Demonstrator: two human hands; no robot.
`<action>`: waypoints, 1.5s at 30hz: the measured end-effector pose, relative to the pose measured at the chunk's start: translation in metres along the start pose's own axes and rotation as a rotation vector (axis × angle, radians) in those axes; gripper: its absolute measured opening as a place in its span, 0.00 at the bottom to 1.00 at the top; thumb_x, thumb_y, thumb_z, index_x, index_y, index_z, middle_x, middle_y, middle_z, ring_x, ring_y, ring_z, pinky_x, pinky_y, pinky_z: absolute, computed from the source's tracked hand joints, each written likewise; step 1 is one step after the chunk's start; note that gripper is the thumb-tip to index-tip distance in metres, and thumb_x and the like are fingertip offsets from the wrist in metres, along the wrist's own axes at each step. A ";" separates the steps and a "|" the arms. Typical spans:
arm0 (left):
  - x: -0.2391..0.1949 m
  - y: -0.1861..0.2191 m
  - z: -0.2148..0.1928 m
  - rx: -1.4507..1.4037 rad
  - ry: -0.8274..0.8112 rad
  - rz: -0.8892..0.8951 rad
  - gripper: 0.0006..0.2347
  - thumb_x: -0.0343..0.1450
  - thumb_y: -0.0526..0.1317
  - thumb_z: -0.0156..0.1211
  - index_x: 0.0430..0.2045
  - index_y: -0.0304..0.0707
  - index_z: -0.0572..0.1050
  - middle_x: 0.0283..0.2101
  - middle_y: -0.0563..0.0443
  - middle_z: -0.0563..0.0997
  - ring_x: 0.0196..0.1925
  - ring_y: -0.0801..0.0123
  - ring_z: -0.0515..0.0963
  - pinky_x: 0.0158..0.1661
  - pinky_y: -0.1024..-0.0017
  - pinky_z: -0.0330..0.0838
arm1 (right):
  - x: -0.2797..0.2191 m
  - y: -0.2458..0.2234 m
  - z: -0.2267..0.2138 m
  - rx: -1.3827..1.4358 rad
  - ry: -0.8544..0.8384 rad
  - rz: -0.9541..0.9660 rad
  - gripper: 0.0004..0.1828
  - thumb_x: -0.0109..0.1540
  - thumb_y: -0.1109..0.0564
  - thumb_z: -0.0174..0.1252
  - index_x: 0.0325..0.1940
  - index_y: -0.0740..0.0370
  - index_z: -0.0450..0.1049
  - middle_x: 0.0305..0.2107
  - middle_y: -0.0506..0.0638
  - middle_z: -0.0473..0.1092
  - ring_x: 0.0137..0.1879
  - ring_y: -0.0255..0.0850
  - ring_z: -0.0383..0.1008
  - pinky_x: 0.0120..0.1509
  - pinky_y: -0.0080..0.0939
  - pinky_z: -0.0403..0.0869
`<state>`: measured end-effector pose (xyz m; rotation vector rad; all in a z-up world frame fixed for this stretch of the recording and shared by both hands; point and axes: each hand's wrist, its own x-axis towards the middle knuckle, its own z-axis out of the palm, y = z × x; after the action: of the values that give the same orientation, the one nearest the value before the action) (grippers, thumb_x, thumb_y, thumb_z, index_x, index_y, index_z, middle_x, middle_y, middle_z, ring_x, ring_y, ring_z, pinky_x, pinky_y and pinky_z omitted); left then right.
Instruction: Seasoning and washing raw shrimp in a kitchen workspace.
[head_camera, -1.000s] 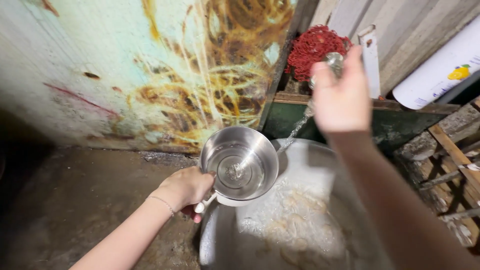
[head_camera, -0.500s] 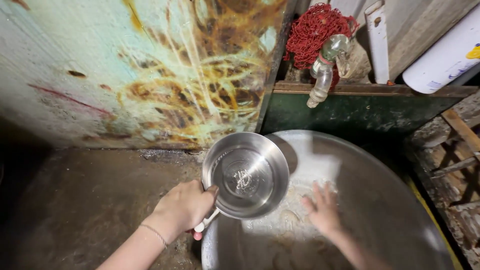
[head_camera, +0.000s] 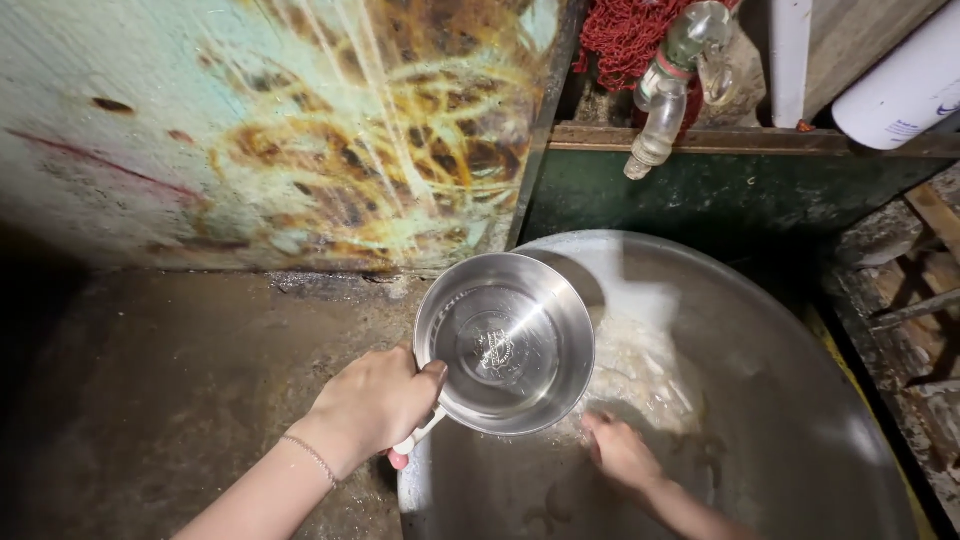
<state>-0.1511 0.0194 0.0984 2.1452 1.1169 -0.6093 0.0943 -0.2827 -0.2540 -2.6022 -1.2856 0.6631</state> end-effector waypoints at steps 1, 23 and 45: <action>0.000 0.001 0.000 0.012 -0.016 0.029 0.25 0.74 0.52 0.39 0.21 0.29 0.80 0.33 0.39 0.86 0.44 0.53 0.85 0.56 0.61 0.73 | -0.001 0.009 0.005 0.057 -0.065 0.043 0.17 0.55 0.59 0.54 0.47 0.46 0.67 0.43 0.46 0.74 0.41 0.50 0.79 0.51 0.53 0.76; 0.007 0.023 0.024 0.167 -0.047 0.024 0.26 0.76 0.56 0.38 0.43 0.30 0.79 0.44 0.40 0.84 0.45 0.56 0.86 0.53 0.60 0.76 | -0.039 0.010 -0.166 -0.003 0.000 0.376 0.11 0.49 0.64 0.63 0.33 0.55 0.84 0.27 0.43 0.82 0.31 0.34 0.78 0.42 0.31 0.78; 0.015 0.017 0.022 0.207 -0.061 0.039 0.24 0.77 0.54 0.36 0.49 0.32 0.74 0.45 0.40 0.84 0.50 0.55 0.85 0.55 0.58 0.76 | 0.016 0.012 -0.050 -0.037 0.284 0.221 0.37 0.53 0.24 0.58 0.64 0.33 0.73 0.50 0.54 0.69 0.53 0.55 0.71 0.58 0.56 0.72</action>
<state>-0.1319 0.0042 0.0789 2.3008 1.0141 -0.7972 0.1347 -0.2752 -0.2185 -2.7676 -0.9455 0.2845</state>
